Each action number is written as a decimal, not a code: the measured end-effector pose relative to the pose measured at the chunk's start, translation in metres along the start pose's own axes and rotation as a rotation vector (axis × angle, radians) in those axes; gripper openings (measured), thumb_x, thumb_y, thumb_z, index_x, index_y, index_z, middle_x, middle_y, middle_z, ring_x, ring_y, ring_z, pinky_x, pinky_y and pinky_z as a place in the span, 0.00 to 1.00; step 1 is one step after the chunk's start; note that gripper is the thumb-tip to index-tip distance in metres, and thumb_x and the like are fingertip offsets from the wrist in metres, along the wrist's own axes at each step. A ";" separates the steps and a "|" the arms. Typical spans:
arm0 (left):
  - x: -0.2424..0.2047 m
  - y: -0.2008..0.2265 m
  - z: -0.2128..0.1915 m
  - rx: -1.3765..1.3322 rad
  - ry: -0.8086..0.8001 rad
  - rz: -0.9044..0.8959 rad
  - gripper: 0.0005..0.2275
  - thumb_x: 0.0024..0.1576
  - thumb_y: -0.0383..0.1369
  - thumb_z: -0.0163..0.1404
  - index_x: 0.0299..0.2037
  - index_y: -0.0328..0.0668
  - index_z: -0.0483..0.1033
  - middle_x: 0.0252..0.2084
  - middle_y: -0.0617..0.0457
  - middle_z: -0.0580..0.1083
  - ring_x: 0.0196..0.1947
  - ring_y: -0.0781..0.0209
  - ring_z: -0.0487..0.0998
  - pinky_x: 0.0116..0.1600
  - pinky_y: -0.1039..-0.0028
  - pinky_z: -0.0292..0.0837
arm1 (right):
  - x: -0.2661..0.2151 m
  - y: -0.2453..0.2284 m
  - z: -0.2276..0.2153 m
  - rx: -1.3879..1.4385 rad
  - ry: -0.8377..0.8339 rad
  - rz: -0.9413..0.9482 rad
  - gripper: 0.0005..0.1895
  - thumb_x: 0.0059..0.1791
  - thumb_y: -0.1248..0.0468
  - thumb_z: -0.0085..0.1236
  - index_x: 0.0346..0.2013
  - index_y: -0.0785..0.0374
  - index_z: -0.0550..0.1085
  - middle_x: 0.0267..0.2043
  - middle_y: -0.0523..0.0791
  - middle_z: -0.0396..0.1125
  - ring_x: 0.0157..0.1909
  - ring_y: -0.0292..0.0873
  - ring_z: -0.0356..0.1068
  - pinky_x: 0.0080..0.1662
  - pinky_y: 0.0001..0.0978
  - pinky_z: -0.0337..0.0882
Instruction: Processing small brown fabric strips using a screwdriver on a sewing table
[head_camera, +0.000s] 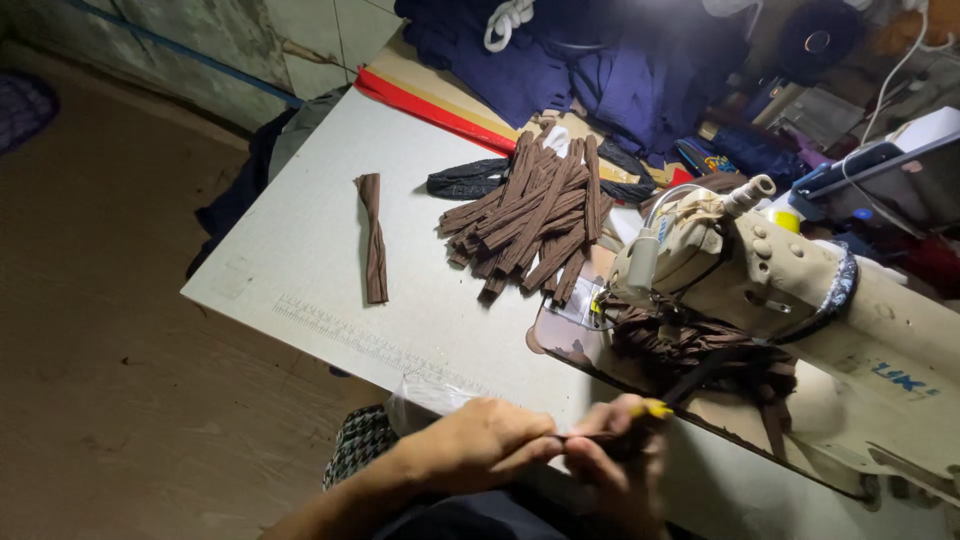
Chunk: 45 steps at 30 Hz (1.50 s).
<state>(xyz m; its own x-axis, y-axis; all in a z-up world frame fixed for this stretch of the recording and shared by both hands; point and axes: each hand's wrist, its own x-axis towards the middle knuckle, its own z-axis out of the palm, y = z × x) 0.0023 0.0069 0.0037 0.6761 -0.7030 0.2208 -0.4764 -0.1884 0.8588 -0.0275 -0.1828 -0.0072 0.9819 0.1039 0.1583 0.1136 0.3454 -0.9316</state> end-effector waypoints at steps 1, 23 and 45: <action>-0.002 0.001 -0.008 0.014 -0.073 0.017 0.11 0.58 0.39 0.32 0.36 0.43 0.65 0.24 0.47 0.70 0.23 0.49 0.71 0.28 0.66 0.61 | 0.000 -0.003 -0.008 0.102 0.020 -0.033 0.15 0.37 0.75 0.51 0.29 0.57 0.58 0.21 0.46 0.61 0.18 0.39 0.58 0.20 0.23 0.58; 0.071 -0.046 -0.058 -0.223 -0.188 0.352 0.24 0.36 0.08 0.40 0.39 0.44 0.73 0.40 0.52 0.74 0.42 0.62 0.75 0.47 0.74 0.74 | -0.020 -0.008 -0.026 -0.158 0.078 0.006 0.18 0.35 0.82 0.48 0.25 0.59 0.57 0.40 0.55 0.61 0.13 0.39 0.59 0.16 0.20 0.61; 0.007 -0.088 -0.125 0.033 0.954 -0.625 0.05 0.48 0.32 0.52 0.29 0.40 0.73 0.24 0.55 0.74 0.25 0.72 0.70 0.34 0.82 0.65 | -0.016 0.002 -0.017 -0.364 -0.205 0.025 0.13 0.35 0.69 0.61 0.15 0.61 0.63 0.27 0.51 0.67 0.23 0.35 0.64 0.28 0.23 0.62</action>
<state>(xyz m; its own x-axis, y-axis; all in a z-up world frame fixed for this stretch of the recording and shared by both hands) 0.1194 0.1047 -0.0128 0.9451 0.3251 0.0323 0.0884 -0.3497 0.9327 -0.0399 -0.1993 -0.0174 0.9388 0.3040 0.1618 0.1724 -0.0079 -0.9850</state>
